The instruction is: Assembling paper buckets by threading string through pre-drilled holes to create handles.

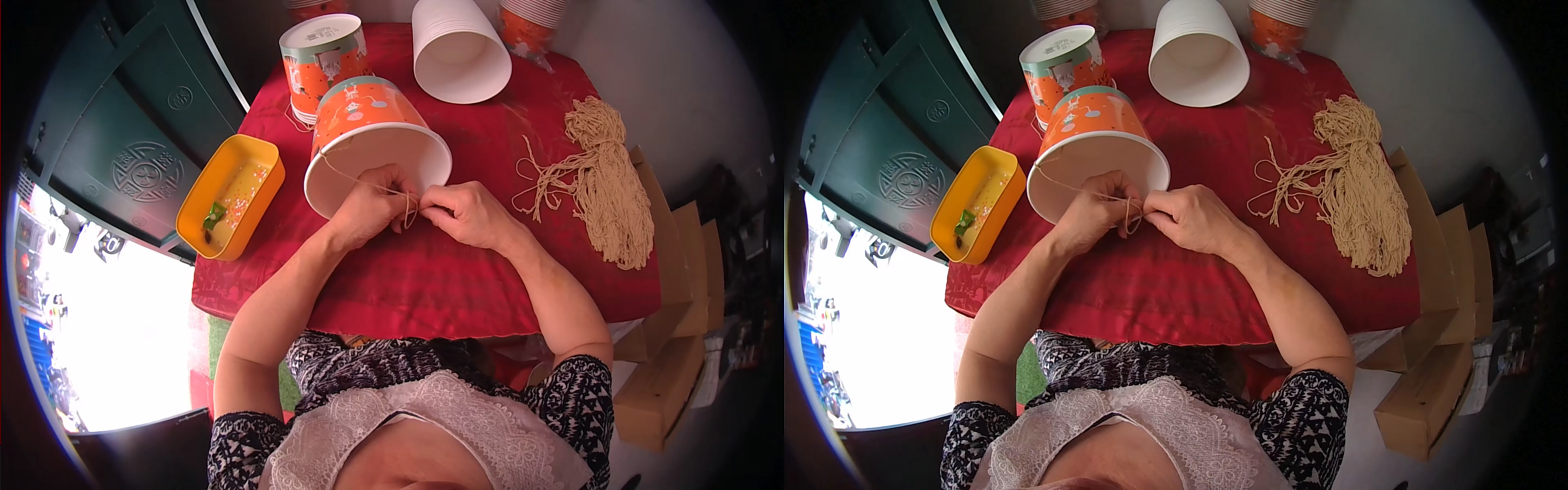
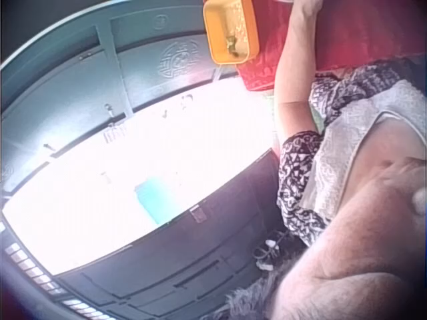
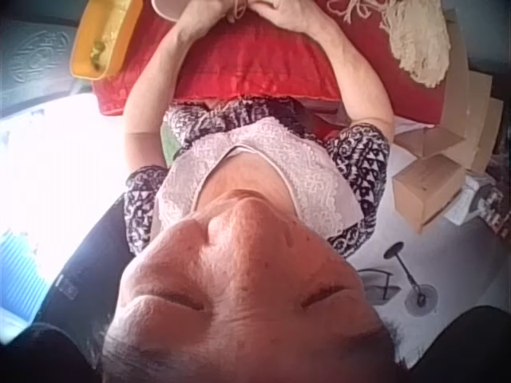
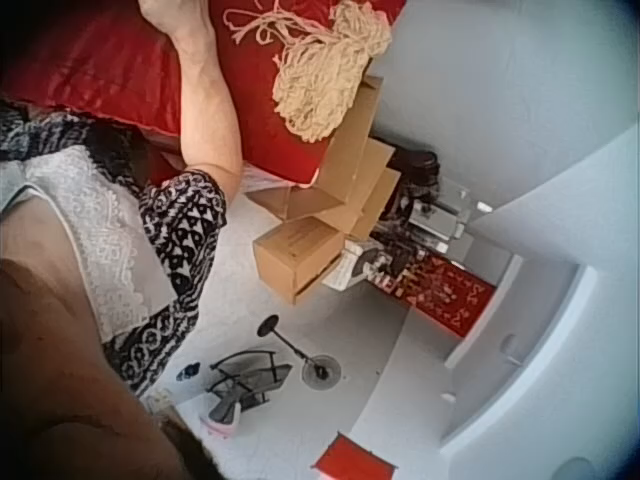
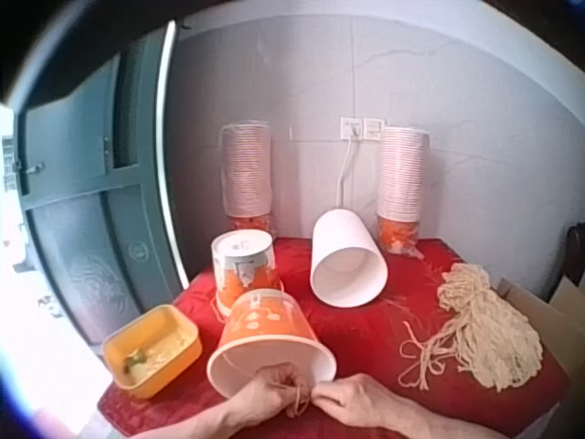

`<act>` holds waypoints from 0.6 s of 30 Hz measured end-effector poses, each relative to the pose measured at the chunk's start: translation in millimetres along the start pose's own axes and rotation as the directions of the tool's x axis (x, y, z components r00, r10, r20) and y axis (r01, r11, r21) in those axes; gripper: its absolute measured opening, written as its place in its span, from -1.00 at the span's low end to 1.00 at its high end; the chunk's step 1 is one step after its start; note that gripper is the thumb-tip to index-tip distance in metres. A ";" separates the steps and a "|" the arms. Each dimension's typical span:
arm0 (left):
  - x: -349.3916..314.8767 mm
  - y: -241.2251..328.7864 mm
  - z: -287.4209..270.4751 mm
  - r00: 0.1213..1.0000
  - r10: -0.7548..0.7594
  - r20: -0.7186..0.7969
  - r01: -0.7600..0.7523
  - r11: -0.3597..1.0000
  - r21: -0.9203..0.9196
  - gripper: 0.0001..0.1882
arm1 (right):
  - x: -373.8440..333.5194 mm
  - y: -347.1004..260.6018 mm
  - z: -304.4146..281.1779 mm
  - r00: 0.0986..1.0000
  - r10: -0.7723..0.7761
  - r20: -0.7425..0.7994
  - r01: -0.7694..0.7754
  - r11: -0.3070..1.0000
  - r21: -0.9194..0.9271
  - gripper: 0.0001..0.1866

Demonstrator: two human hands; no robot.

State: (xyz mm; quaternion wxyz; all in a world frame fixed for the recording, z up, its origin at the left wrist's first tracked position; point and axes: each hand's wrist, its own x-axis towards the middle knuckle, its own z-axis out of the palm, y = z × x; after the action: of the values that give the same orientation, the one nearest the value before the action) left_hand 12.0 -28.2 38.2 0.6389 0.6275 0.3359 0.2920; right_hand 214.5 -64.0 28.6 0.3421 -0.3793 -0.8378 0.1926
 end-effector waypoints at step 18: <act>0.9 -8.4 3.8 0.997 0.071 -0.025 -0.066 0.985 0.161 -0.88 | 1.9 2.8 16.6 0.956 0.045 -0.290 -0.060 0.997 -0.042 -0.89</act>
State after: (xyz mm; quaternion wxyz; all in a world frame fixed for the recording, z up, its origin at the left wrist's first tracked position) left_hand 15.1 -30.1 29.6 0.5707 0.6833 0.3465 0.2954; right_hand 203.1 -61.8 16.2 0.4458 -0.4339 -0.7732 0.1232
